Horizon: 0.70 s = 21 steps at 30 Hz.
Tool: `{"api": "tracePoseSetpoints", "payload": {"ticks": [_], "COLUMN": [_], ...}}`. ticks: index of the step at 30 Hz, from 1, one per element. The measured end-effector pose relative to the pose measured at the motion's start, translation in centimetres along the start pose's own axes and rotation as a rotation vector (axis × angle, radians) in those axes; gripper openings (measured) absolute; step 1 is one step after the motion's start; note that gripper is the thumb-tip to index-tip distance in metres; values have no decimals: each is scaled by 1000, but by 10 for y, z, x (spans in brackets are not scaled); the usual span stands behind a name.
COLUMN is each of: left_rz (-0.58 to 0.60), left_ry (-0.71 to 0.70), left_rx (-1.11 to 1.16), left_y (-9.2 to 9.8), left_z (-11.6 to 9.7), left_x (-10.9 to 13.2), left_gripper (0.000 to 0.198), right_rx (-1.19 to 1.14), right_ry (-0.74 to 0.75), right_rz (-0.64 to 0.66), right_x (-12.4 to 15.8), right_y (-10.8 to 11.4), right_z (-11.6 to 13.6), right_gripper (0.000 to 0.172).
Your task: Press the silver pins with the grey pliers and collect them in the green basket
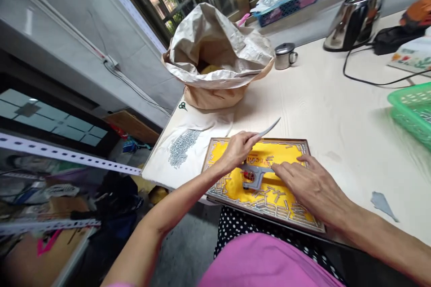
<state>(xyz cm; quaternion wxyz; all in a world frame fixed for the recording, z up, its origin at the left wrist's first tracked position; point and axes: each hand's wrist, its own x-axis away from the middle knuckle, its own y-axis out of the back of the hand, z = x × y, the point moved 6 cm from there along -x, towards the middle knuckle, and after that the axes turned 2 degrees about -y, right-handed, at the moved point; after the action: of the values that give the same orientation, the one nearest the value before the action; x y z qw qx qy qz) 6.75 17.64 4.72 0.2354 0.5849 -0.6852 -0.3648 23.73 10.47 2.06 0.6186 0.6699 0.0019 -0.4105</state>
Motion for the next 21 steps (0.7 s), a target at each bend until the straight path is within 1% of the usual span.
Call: {"api": "tracePoseSetpoints", "payload": {"ticks": [1, 2, 3, 4, 6, 7, 9, 11, 14, 17, 21], "left_rz": [-30, -78, -132, -187, -278, -270, -266, -255, -240, -219, -172], "left_ry": [0, 27, 82, 166, 417, 535, 622, 647, 662, 673, 634], "left_rx": [-26, -69, -136, -248, -503, -592, -638, -650, -665, -676, -689], "left_y": [10, 24, 41, 60, 98, 113, 131, 137, 133, 127, 124], "left_z": [10, 24, 42, 64, 112, 135, 170, 193, 212, 223, 227], "left_x": [8, 17, 27, 38, 63, 75, 93, 102, 103, 96, 92], "left_gripper": [25, 25, 25, 25, 26, 26, 25, 22, 19, 17, 21], "right_rx": [-21, -34, -45, -55, -68, -67, -59, -57, -58, -61, -73], "right_ry": [9, 23, 37, 34, 6, -19, -71, -97, -97, -108, -128], "right_rz": [6, 7, 2, -15, -66, -93, -136, -161, -177, -153, -83], "right_x": [2, 3, 5, 6, 9, 10, 11, 11, 11, 13, 16], "right_y": [-2, -2, 0, 2, 9, 12, 16, 16, 14, 10, 2], "right_z": [3, 6, 9, 10, 10, 10, 11, 15, 25, 31, 33], "right_gripper": [31, 28, 27, 25, 22, 20, 18, 17, 16, 17, 14]}}
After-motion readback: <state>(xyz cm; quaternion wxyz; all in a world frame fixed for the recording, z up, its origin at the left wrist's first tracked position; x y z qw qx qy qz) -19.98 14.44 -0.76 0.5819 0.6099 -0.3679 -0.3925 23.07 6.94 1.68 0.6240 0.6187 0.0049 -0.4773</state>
